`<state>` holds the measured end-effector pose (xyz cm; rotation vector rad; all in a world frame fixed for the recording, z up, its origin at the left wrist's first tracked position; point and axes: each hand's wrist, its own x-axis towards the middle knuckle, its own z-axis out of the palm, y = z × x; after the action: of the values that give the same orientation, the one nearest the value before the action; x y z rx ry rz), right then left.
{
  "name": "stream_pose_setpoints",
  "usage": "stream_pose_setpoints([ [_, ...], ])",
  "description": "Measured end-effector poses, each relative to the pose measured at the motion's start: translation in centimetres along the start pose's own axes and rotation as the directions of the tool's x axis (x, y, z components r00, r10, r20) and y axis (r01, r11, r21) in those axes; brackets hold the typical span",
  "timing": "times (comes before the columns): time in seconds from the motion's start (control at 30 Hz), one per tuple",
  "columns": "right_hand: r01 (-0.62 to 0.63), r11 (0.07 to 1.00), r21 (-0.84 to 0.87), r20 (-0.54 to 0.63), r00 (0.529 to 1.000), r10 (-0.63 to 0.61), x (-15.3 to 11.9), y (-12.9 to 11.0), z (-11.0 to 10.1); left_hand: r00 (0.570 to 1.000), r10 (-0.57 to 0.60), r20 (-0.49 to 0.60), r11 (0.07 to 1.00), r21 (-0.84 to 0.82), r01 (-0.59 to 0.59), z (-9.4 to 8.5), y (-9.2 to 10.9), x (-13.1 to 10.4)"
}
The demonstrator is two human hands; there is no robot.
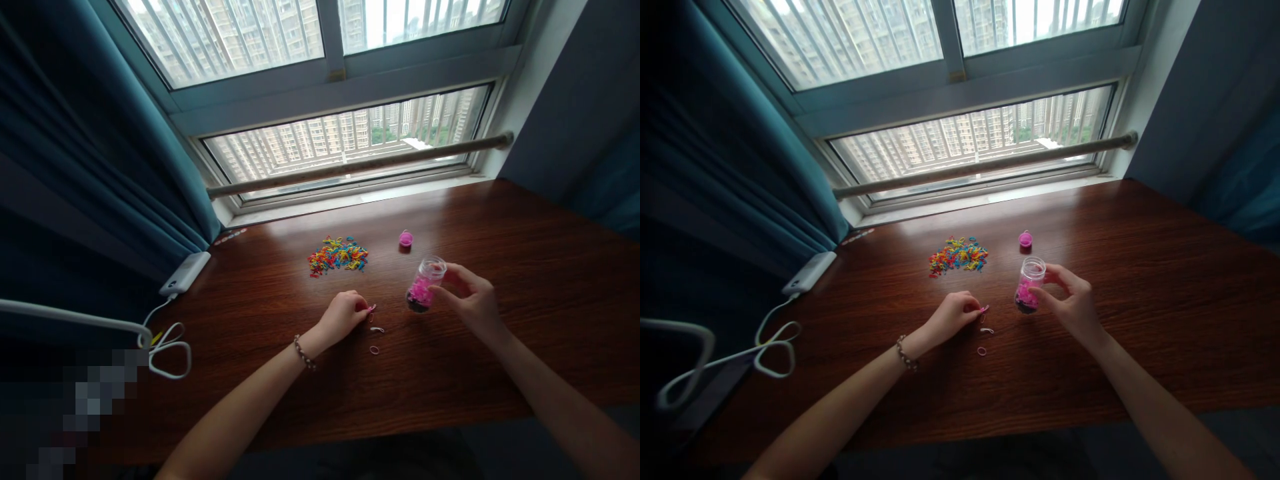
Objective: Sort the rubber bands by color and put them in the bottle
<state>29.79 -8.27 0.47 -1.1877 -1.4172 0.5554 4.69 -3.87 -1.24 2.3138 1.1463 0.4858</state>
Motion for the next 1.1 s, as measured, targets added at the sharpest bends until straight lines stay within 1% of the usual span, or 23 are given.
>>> stream_pose_setpoints([
  [0.1,-0.005,1.000,0.014,-0.008,1.000,0.005,0.0,0.0,-0.1,0.998,0.051,0.037,0.997,-0.053,-0.049,0.1,0.3,0.1],
  [0.27,-0.023,0.999,0.022,-0.009,1.000,0.023,0.0,-0.1,-0.2,0.987,0.083,0.134,0.990,-0.128,-0.066,0.1,0.7,-0.2],
  [0.43,-0.022,1.000,0.023,0.001,1.000,0.022,-0.1,-0.1,-0.2,0.962,0.118,0.245,0.985,-0.152,-0.082,-0.5,1.5,-0.8],
  [0.57,-0.035,0.999,0.030,0.009,0.999,0.035,-0.1,0.0,-0.2,0.933,0.164,0.319,0.983,-0.137,-0.126,-1.3,2.2,-1.7],
  [0.63,-0.040,0.999,0.033,0.013,0.999,0.039,-0.1,0.1,-0.2,0.935,0.162,0.314,0.985,-0.113,-0.133,-1.2,2.3,-2.1],
  [0.73,-0.039,0.999,0.026,0.015,0.999,0.039,-0.1,0.2,-0.2,0.949,0.156,0.275,0.988,-0.064,-0.144,-0.7,2.1,-2.3],
  [0.83,-0.037,0.999,0.023,0.011,0.999,0.036,-0.1,0.2,-0.2,0.950,0.178,0.255,0.983,-0.014,-0.181,-0.3,1.8,-2.1],
  [0.97,-0.043,0.999,0.025,0.009,0.999,0.042,-0.1,0.2,-0.3,0.948,0.205,0.243,0.969,0.087,-0.232,-0.3,1.6,-1.7],
  [1.03,-0.045,0.999,0.026,0.010,0.999,0.045,-0.1,0.2,-0.4,0.951,0.197,0.237,0.962,0.140,-0.234,-0.2,1.6,-1.6],
  [1.1,-0.041,0.999,0.027,0.007,0.999,0.041,-0.1,0.2,-0.3,0.961,0.172,0.218,0.966,0.154,-0.208,0.0,1.8,-1.5],
])
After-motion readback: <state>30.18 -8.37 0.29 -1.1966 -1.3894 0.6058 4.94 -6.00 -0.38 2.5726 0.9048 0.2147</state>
